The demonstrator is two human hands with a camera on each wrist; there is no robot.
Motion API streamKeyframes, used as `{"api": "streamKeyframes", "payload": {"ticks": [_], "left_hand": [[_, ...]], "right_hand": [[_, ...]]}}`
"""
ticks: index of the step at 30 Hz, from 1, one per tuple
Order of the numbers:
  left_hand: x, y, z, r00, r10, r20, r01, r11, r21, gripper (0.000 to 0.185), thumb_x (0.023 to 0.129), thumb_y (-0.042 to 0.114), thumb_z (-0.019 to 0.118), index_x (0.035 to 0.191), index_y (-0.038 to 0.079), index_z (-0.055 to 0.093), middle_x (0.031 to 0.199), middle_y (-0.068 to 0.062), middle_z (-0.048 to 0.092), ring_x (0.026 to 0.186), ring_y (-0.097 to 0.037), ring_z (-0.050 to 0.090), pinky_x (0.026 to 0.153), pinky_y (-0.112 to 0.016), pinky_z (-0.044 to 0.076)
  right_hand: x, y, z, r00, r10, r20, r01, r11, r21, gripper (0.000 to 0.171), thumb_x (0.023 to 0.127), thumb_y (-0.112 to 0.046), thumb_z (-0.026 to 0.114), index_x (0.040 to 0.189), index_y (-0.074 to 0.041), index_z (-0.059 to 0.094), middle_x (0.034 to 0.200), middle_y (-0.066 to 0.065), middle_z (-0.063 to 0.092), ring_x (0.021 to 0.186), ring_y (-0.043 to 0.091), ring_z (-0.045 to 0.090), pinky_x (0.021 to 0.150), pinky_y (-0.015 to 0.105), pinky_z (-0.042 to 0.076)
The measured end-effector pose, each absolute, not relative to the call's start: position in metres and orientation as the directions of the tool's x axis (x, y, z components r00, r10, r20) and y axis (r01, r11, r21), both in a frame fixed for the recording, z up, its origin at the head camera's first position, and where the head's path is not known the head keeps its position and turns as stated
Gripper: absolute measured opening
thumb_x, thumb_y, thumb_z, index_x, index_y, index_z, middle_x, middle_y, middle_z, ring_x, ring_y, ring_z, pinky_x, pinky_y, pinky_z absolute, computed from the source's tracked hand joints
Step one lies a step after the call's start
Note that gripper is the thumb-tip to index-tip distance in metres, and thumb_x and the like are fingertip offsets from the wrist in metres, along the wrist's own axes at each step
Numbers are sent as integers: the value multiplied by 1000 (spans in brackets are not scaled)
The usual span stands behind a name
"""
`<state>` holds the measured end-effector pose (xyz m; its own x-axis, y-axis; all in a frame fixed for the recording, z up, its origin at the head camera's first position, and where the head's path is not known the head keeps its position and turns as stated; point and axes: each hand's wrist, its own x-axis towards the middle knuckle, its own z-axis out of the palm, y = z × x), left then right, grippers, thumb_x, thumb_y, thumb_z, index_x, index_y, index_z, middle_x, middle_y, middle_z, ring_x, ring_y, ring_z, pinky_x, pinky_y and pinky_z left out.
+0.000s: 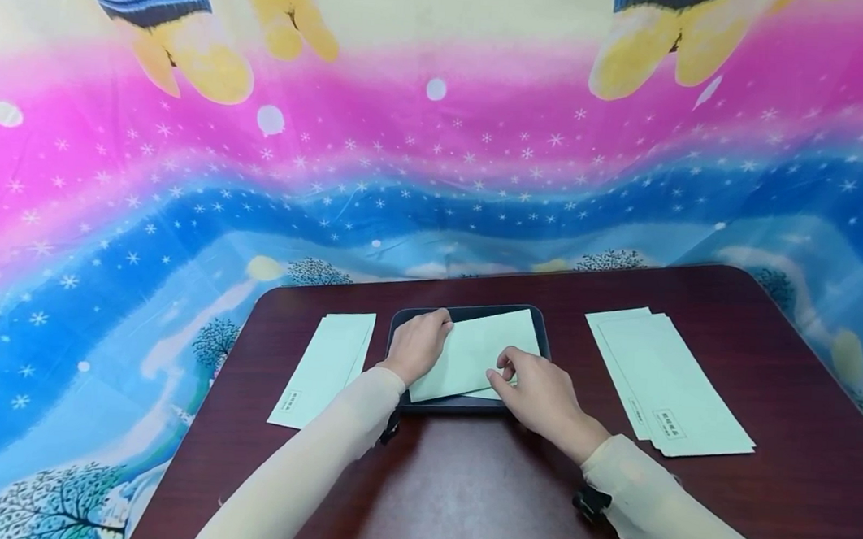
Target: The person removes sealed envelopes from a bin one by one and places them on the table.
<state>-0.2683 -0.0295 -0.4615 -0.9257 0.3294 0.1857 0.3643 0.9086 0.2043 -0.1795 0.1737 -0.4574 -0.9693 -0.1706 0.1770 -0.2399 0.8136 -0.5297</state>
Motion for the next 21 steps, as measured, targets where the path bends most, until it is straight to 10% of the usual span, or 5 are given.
{"api": "streamKeyframes", "payload": {"ticks": [21], "left_hand": [[-256,-30,-436,-926,261,273,342,885,315,19,107,27,51,105,18,68,75,3,67,60,-11,58,57,-29,48]], "right_hand": [[-176,171,-442,-962,-190,194,-266,807,-528,14,95,-29,70,98,-16,69,79,-7,67,60,3,55,50,28,41]]}}
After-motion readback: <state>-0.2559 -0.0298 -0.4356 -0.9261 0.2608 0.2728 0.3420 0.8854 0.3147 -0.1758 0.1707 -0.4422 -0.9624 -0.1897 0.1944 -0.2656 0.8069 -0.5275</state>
